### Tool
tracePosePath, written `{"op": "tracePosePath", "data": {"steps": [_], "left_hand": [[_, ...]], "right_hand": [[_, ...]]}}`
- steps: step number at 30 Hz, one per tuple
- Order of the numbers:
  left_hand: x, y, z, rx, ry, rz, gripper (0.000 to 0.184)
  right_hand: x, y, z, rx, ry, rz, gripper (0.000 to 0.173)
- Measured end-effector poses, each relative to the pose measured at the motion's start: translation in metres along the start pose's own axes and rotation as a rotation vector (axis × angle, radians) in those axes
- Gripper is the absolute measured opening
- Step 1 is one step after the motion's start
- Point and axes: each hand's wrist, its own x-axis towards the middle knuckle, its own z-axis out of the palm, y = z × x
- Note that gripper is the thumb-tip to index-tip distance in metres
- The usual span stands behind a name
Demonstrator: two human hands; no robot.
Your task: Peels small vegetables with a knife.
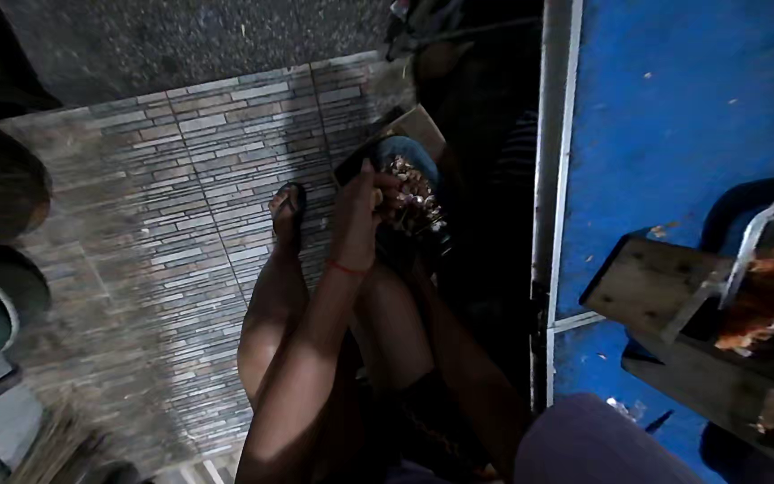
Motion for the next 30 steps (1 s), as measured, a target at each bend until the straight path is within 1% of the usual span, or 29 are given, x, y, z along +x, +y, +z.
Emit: {"op": "tracePosePath", "data": {"steps": [1,2,3,4,5,6,8,10,12,15,17,20,24,27,30], "left_hand": [[-0.001,0.001,0.000,0.000,0.002,-0.005,0.047],[-0.001,0.002,0.000,-0.001,0.007,-0.009,0.047],[-0.002,0.003,-0.001,-0.005,0.009,-0.007,0.047],[-0.002,0.003,-0.001,-0.012,0.009,-0.003,0.048],[-0.002,0.003,-0.002,-0.022,0.008,0.001,0.048],[-0.003,0.002,-0.003,-0.040,0.005,-0.002,0.048],[-0.002,0.005,-0.004,-0.070,0.013,-0.002,0.047],[-0.003,0.008,-0.006,-0.085,0.021,0.007,0.047],[-0.003,0.010,-0.009,-0.100,0.028,0.018,0.046],[-0.005,0.016,-0.011,-0.086,0.034,0.021,0.047],[-0.005,0.017,-0.012,-0.097,0.040,0.023,0.047],[-0.003,0.016,-0.013,-0.124,0.050,0.026,0.045],[0.000,0.015,-0.016,-0.197,0.037,0.063,0.046],[-0.002,0.019,-0.020,-0.301,0.032,0.099,0.042],[-0.009,0.017,-0.025,-0.328,-0.023,0.114,0.037]], "right_hand": [[0.039,0.020,-0.005,0.126,-0.002,-0.061,0.041],[0.085,0.046,-0.012,0.219,-0.004,-0.189,0.045],[0.145,0.082,-0.010,0.315,0.090,-0.471,0.050],[0.176,0.086,-0.015,0.352,0.056,-0.414,0.055],[0.195,0.083,-0.019,0.357,0.018,-0.319,0.057],[0.204,0.081,-0.022,0.330,-0.013,-0.268,0.055],[0.199,0.073,-0.022,0.279,-0.053,-0.236,0.047],[0.199,0.077,-0.025,0.318,-0.088,-0.225,0.040],[0.196,0.084,-0.034,0.360,-0.107,-0.221,0.039],[0.194,0.103,-0.052,0.420,-0.132,-0.272,0.035],[0.174,0.106,-0.064,0.391,-0.135,-0.256,0.032],[0.156,0.107,-0.084,0.333,-0.109,-0.262,0.029],[0.127,0.096,-0.092,0.449,-0.149,-0.291,0.013],[0.109,0.081,-0.098,0.428,-0.194,-0.389,0.014],[0.108,0.064,-0.106,0.528,-0.274,-0.453,0.020]]}}
